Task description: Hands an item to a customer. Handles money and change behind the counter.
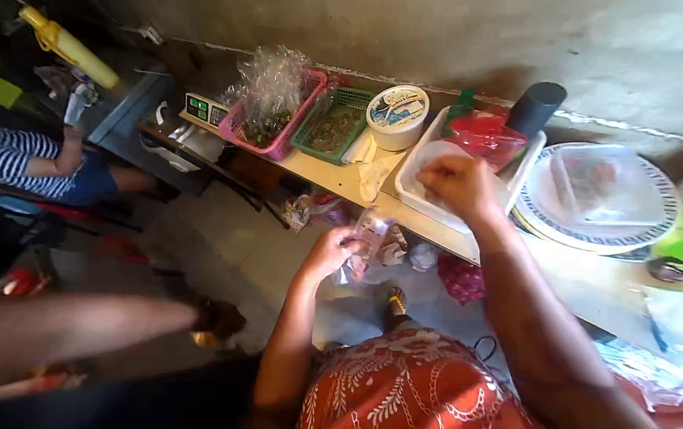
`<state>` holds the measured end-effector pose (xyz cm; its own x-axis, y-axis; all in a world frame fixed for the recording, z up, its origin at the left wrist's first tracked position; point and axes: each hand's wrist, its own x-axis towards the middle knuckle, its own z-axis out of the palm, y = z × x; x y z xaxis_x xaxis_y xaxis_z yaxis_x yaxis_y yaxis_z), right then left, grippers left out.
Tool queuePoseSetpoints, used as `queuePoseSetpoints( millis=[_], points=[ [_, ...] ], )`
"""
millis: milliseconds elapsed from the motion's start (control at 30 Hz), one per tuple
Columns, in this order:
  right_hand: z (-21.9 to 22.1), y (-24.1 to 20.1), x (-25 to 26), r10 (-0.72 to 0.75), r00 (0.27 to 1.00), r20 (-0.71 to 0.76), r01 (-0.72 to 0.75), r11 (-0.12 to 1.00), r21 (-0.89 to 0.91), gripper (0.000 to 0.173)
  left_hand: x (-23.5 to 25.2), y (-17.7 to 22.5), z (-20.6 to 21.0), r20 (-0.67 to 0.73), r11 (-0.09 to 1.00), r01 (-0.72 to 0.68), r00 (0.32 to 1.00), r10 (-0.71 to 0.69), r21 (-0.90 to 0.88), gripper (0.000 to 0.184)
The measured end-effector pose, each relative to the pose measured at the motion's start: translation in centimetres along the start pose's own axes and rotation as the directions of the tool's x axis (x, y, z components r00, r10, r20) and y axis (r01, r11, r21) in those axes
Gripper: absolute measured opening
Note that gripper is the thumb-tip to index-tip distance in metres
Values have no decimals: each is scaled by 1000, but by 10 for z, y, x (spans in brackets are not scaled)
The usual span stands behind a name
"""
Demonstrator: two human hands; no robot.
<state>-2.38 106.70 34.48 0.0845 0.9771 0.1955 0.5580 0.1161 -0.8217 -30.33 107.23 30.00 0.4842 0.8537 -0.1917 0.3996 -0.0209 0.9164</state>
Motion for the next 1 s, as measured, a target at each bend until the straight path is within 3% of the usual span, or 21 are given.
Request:
queuePoseSetpoints(
  millis=[133,233,300,367,433,633,767,867,933,1000],
  points=[
    [28,0,161,132,977,169,-69,939,-336,29,47,-3,-67,-238,999,52,970,-49,4,23],
    [77,15,229,325,914,243,-83,735,-673,45,73,-20,-100,-349,996,72,933,-85,-49,24],
    [103,19,248,442,856,268,-81,626,-776,35,82,-34,-119,-339,991,100,932,-125,-89,22],
    [118,29,252,444,844,300,-37,607,-793,18,92,-52,-138,-269,991,114,955,-128,-68,21],
    [124,39,255,407,860,308,-4,608,-794,12,109,-73,-159,-168,995,94,981,-100,-45,21],
    [116,19,278,570,767,294,-79,538,-839,26,183,-95,-206,129,1000,29,991,-28,-5,23],
    [97,30,292,514,803,302,-83,598,-797,29,222,-93,-231,334,995,-73,941,48,62,26],
    [71,4,300,498,856,142,-208,581,-787,27,241,-98,-252,458,988,-99,888,32,122,28],
    [55,-20,298,427,902,-63,-312,544,-778,28,248,-106,-265,494,984,-108,869,24,143,27],
    [47,-42,287,345,889,-300,-444,494,-747,33,253,-120,-275,502,983,-124,864,39,138,28]
  ],
)
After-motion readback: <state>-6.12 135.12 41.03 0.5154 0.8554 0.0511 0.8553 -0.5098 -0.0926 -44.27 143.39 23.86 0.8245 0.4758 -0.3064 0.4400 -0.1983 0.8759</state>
